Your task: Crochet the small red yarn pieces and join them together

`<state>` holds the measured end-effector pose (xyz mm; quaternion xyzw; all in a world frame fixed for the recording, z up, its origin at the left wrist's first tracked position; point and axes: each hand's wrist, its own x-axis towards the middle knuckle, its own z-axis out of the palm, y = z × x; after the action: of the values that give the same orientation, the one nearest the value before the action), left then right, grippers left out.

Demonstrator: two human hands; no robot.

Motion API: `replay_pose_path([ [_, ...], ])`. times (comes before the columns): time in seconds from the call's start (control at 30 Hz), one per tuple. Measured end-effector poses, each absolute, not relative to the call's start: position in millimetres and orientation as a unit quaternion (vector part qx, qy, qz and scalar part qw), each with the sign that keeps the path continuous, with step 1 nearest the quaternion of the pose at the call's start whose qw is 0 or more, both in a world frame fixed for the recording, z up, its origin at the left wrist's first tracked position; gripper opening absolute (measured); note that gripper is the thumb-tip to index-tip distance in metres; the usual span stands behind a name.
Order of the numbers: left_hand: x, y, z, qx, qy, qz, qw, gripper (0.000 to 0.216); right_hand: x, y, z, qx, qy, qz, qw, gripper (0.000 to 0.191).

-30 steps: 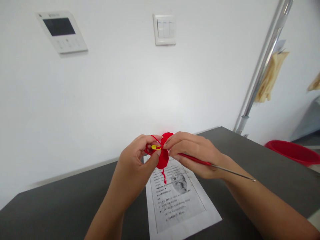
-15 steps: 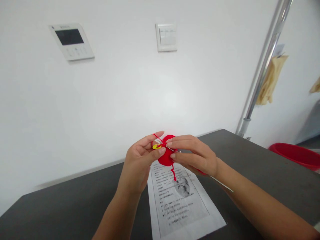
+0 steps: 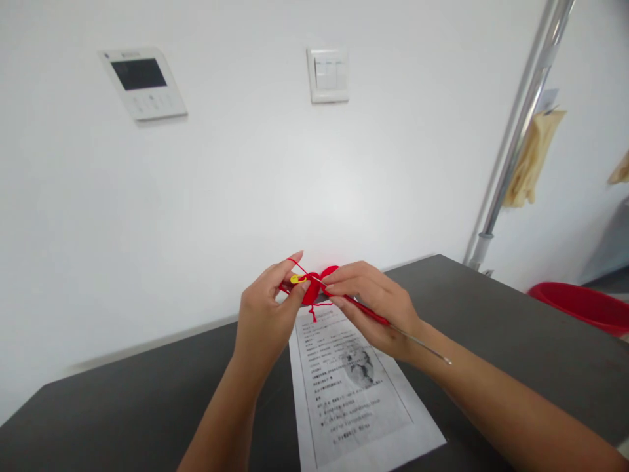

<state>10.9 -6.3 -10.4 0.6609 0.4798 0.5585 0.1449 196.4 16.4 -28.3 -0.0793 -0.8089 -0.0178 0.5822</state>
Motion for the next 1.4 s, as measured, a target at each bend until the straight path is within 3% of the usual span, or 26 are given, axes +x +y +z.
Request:
replay_pose_path([
  [0.23, 2.8, -0.5, -6.3, 0.711, 0.455, 0.527, 0.102, 0.029, 218.6, 6.1, -9.5, -0.192, -0.818, 0.181, 0.512, 0.011],
  [0.3, 3.4, -1.5, -5.8, 0.695, 0.452, 0.535, 0.162, 0.028, 219.8, 9.1, -9.6, -0.202, -0.771, 0.299, 0.524, 0.007],
  [0.43, 4.0, -5.3, -2.4, 0.625, 0.417, 0.534, 0.388, 0.031, 211.3, 20.0, -19.5, -0.128, -0.652, 0.484, 0.569, 0.005],
  [0.5, 3.5, -7.9, 0.7, 0.599, 0.377, 0.519, 0.480, 0.031, 206.3, 23.0, -24.6, -0.082, -0.651, 0.465, 0.594, 0.004],
  [0.57, 2.8, -10.6, 4.4, 0.583, 0.339, 0.509, 0.535, 0.029, 203.9, 23.3, -27.0, -0.046, -0.696, 0.370, 0.614, 0.010],
  [0.7, 2.7, -14.4, 9.5, 0.566, 0.302, 0.497, 0.584, 0.028, 206.4, 21.5, -24.5, 0.009, -0.800, 0.133, 0.585, 0.018],
  [0.8, 3.2, -14.6, 8.7, 0.571, 0.302, 0.491, 0.584, 0.029, 208.9, 21.4, -21.0, 0.014, -0.831, 0.059, 0.553, 0.017],
  [1.03, 2.8, -14.5, 6.6, 0.583, 0.359, 0.487, 0.542, 0.034, 210.2, 19.7, -19.0, -0.017, -0.851, 0.096, 0.517, 0.017],
  [1.23, 4.3, -11.8, 2.4, 0.585, 0.343, 0.528, 0.511, 0.022, 209.5, 18.7, -21.0, -0.039, -0.822, 0.149, 0.549, 0.011],
  [1.4, 12.6, -13.8, 1.0, 0.580, 0.337, 0.553, 0.495, 0.034, 205.4, 17.0, -24.0, -0.024, -0.810, 0.105, 0.576, 0.015],
])
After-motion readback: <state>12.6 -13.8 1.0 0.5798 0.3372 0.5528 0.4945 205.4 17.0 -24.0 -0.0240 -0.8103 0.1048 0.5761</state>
